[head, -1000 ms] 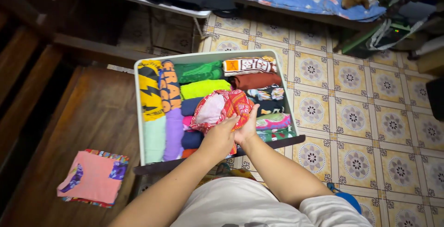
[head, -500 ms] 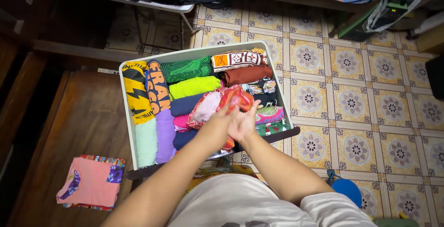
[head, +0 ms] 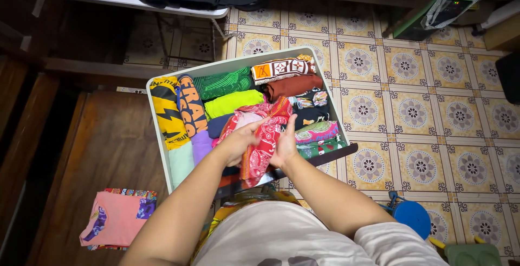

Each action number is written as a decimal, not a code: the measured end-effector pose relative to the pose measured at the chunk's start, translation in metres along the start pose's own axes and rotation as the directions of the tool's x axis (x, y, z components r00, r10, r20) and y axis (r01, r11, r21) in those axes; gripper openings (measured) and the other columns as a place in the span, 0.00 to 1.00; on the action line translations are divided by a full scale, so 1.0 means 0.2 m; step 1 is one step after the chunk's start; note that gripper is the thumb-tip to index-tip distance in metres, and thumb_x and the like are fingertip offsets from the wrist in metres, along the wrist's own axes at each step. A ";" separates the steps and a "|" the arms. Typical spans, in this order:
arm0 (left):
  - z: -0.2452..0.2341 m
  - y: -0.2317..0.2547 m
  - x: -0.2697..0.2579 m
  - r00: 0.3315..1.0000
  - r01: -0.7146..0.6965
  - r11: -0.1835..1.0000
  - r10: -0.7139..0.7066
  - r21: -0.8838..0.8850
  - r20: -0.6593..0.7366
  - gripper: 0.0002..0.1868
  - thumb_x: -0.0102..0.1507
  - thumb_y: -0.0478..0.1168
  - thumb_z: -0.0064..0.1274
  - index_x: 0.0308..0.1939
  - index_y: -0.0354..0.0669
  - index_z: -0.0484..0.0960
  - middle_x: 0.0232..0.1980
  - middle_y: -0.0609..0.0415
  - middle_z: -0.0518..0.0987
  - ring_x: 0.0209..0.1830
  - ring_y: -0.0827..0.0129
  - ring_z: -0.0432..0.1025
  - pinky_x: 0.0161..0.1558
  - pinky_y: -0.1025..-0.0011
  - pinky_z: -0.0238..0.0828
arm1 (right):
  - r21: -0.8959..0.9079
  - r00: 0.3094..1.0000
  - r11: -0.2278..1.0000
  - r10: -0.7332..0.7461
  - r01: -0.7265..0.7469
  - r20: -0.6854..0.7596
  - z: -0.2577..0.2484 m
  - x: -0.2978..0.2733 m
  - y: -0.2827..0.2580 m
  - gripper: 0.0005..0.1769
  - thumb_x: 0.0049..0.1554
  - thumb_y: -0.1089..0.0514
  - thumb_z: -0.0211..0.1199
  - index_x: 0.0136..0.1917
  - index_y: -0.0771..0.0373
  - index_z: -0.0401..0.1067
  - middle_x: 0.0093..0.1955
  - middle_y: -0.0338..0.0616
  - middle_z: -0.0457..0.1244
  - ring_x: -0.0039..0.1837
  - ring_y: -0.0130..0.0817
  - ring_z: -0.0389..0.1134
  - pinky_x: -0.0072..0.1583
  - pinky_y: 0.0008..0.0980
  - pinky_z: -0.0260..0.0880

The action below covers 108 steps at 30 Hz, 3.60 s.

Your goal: Organizing folded clothes into a storage drawer.

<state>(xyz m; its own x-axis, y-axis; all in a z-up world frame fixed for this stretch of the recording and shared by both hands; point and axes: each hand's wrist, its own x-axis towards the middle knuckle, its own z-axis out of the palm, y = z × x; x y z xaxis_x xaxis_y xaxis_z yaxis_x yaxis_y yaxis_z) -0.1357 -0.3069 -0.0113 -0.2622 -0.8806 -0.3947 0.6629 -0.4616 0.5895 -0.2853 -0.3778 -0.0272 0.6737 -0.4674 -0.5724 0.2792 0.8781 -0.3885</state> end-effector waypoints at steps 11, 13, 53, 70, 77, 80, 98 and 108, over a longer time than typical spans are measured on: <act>0.06 -0.07 -0.06 0.667 -0.058 0.234 0.732 0.970 -0.137 0.15 0.61 0.41 0.59 0.49 0.37 0.79 0.48 0.43 0.80 0.51 0.50 0.75 0.53 0.60 0.71 | 0.074 0.984 0.997 0.013 -0.026 0.176 -0.03 0.04 0.10 0.43 0.63 0.26 0.42 0.75 0.60 0.61 0.73 0.51 0.61 0.74 0.46 0.62 0.76 0.51 0.56; 0.10 -0.06 -0.10 0.658 0.011 0.141 0.744 0.990 -0.113 0.14 0.61 0.43 0.60 0.44 0.36 0.82 0.47 0.41 0.80 0.51 0.47 0.75 0.53 0.57 0.71 | 0.090 0.986 0.995 0.018 -0.033 0.169 -0.03 0.04 0.10 0.44 0.64 0.25 0.41 0.75 0.62 0.62 0.73 0.52 0.61 0.74 0.47 0.62 0.76 0.50 0.56; -0.28 -0.35 0.11 0.858 -0.299 0.878 0.419 0.374 -0.297 0.18 0.75 0.49 0.40 0.58 0.38 0.69 0.51 0.47 0.80 0.50 0.66 0.75 0.54 0.65 0.74 | -0.223 0.934 0.918 -0.350 0.328 -0.069 0.09 -0.04 0.18 0.28 0.66 0.41 0.45 0.77 0.44 0.49 0.74 0.39 0.57 0.74 0.32 0.59 0.75 0.41 0.55; -0.17 -0.34 0.03 0.725 -0.123 0.632 0.584 0.765 -0.366 0.17 0.70 0.47 0.52 0.37 0.34 0.83 0.31 0.51 0.82 0.28 0.72 0.74 0.34 0.69 0.71 | -0.186 0.975 0.977 -0.137 0.104 -0.177 -0.12 0.11 0.15 0.32 0.66 0.34 0.45 0.63 0.64 0.67 0.55 0.49 0.68 0.55 0.38 0.72 0.61 0.45 0.72; -0.18 -0.44 0.13 0.925 -0.135 0.987 0.095 -0.084 -0.369 0.14 0.71 0.49 0.42 0.49 0.43 0.72 0.49 0.52 0.81 0.50 0.66 0.76 0.55 0.62 0.73 | -0.380 0.940 0.924 -0.099 -0.034 -0.326 -0.24 0.19 0.10 0.27 0.66 0.36 0.44 0.64 0.57 0.67 0.51 0.48 0.68 0.48 0.38 0.71 0.54 0.42 0.74; -0.20 -0.48 0.23 0.948 -0.136 0.953 0.046 -0.271 -0.314 0.13 0.70 0.49 0.42 0.52 0.46 0.69 0.53 0.53 0.79 0.54 0.67 0.76 0.59 0.63 0.73 | -0.398 0.941 0.901 0.033 -0.174 -0.336 -0.26 0.23 0.00 0.31 0.66 0.34 0.43 0.63 0.60 0.69 0.50 0.48 0.69 0.48 0.39 0.71 0.55 0.43 0.73; -0.39 -0.49 1.02 0.386 -0.114 0.521 0.808 0.846 -0.445 0.09 0.69 0.33 0.45 0.54 0.42 0.69 0.53 0.38 0.71 0.53 0.47 0.69 0.57 0.57 0.67 | -0.759 0.931 0.572 -0.344 0.310 0.121 -0.77 0.62 -0.13 0.31 0.63 0.57 0.53 0.77 0.64 0.50 0.72 0.55 0.57 0.74 0.46 0.58 0.74 0.40 0.55; -0.65 -0.44 1.23 0.711 -0.102 0.577 0.612 0.810 -0.346 0.14 0.69 0.33 0.43 0.58 0.46 0.75 0.52 0.39 0.76 0.50 0.52 0.73 0.55 0.59 0.70 | -0.924 0.819 -0.065 -0.444 0.376 0.364 -0.69 0.46 -0.14 0.43 0.52 0.68 0.62 0.78 0.69 0.49 0.72 0.65 0.51 0.72 0.62 0.57 0.73 0.43 0.57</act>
<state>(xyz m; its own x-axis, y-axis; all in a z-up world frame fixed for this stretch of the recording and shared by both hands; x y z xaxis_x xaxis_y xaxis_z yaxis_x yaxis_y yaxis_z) -0.1679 -0.4691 -0.2527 0.4618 -0.8717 -0.1639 -0.1591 -0.2632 0.9515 -0.3248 -0.4592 -0.1694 0.6771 -0.7351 -0.0332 -0.3970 -0.3269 -0.8576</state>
